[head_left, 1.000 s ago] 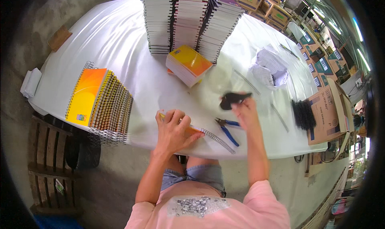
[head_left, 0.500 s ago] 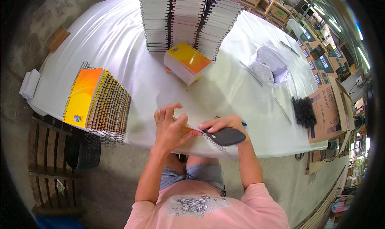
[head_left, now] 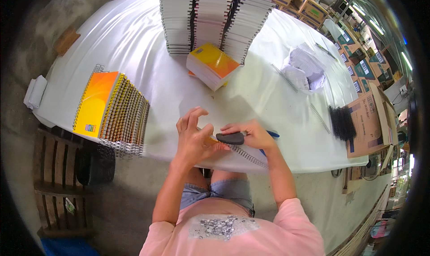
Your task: The person binds wire-bound notebooks by aligning a spiral binding through the paper holes and then using pliers to trim and secure the end of the wire. They handle one notebook at a time from a stack, manipulate the spiral, cut the excess wire, and place the finished notebook back into a stack.
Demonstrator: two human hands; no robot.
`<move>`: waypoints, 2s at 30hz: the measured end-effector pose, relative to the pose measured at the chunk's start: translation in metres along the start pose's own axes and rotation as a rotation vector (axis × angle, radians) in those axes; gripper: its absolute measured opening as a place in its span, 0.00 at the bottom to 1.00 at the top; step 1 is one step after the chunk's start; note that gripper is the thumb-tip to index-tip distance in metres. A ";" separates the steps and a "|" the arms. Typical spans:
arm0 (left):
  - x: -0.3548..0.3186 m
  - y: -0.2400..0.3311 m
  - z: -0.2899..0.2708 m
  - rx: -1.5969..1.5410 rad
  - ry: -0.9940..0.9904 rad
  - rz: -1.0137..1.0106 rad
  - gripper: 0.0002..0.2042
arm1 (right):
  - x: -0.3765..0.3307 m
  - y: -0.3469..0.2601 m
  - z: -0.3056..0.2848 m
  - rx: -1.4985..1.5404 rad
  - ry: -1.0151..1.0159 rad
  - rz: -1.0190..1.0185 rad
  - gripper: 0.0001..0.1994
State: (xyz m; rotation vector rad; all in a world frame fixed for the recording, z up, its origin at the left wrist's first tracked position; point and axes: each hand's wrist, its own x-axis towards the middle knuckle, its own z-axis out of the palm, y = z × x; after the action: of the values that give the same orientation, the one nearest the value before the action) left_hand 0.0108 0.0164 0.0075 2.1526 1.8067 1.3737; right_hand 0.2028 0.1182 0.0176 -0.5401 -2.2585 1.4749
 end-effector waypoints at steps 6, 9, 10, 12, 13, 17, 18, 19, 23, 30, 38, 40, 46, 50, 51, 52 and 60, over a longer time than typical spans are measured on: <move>0.001 -0.007 -0.001 0.002 0.040 -0.020 0.25 | 0.008 -0.015 0.005 -0.029 -0.070 -0.153 0.19; -0.003 -0.012 0.001 -0.025 0.079 -0.011 0.28 | 0.012 -0.011 0.001 0.085 0.049 -0.133 0.19; -0.005 -0.015 0.001 -0.021 0.075 -0.019 0.28 | 0.015 -0.010 0.006 0.043 0.026 -0.099 0.19; 0.000 -0.020 0.002 -0.008 0.036 -0.091 0.30 | 0.021 -0.012 0.009 -0.057 -0.009 -0.037 0.18; -0.001 -0.022 0.003 -0.010 0.039 -0.082 0.30 | 0.023 -0.002 0.007 -0.019 0.073 0.029 0.17; -0.014 -0.043 0.017 -0.233 0.100 -0.196 0.36 | 0.023 -0.037 0.015 0.241 -0.006 -0.209 0.18; -0.016 -0.045 0.021 -0.219 0.136 -0.247 0.43 | 0.025 -0.025 0.017 0.244 0.003 -0.202 0.18; -0.012 -0.040 0.025 -0.236 0.130 -0.232 0.43 | 0.026 -0.009 0.014 0.158 0.082 -0.061 0.19; -0.015 -0.054 0.030 -0.389 0.181 -0.313 0.45 | 0.038 -0.024 0.018 0.086 0.038 -0.098 0.21; -0.025 -0.069 0.036 -0.511 0.147 -0.426 0.48 | 0.049 -0.028 0.024 0.336 -0.001 -0.250 0.19; -0.015 -0.051 0.028 -0.462 0.128 -0.267 0.49 | 0.068 -0.007 0.022 -0.124 -0.063 -0.147 0.21; -0.015 -0.047 0.025 -0.491 0.118 -0.316 0.47 | 0.066 -0.007 0.021 -0.328 0.104 0.076 0.19; -0.030 -0.065 0.027 -0.762 0.195 -0.354 0.30 | -0.010 0.003 -0.033 -0.660 0.611 0.228 0.27; -0.029 -0.036 0.011 -0.997 0.400 -0.541 0.24 | -0.077 0.013 0.007 -0.779 0.530 0.494 0.29; -0.027 -0.028 0.010 -0.958 0.472 -0.580 0.26 | -0.090 0.017 0.023 -0.954 0.528 0.395 0.29; -0.021 -0.016 0.006 -0.960 0.467 -0.583 0.26 | -0.097 0.019 0.033 -1.128 0.521 0.293 0.29; -0.015 0.011 -0.006 -0.242 0.551 -0.094 0.42 | -0.047 -0.073 0.077 -0.689 0.649 0.011 0.21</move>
State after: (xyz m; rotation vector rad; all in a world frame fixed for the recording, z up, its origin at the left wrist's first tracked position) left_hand 0.0165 -0.0018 0.0077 1.6533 1.7253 2.1846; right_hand 0.1949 0.0074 0.0512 -1.0439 -2.1413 0.3667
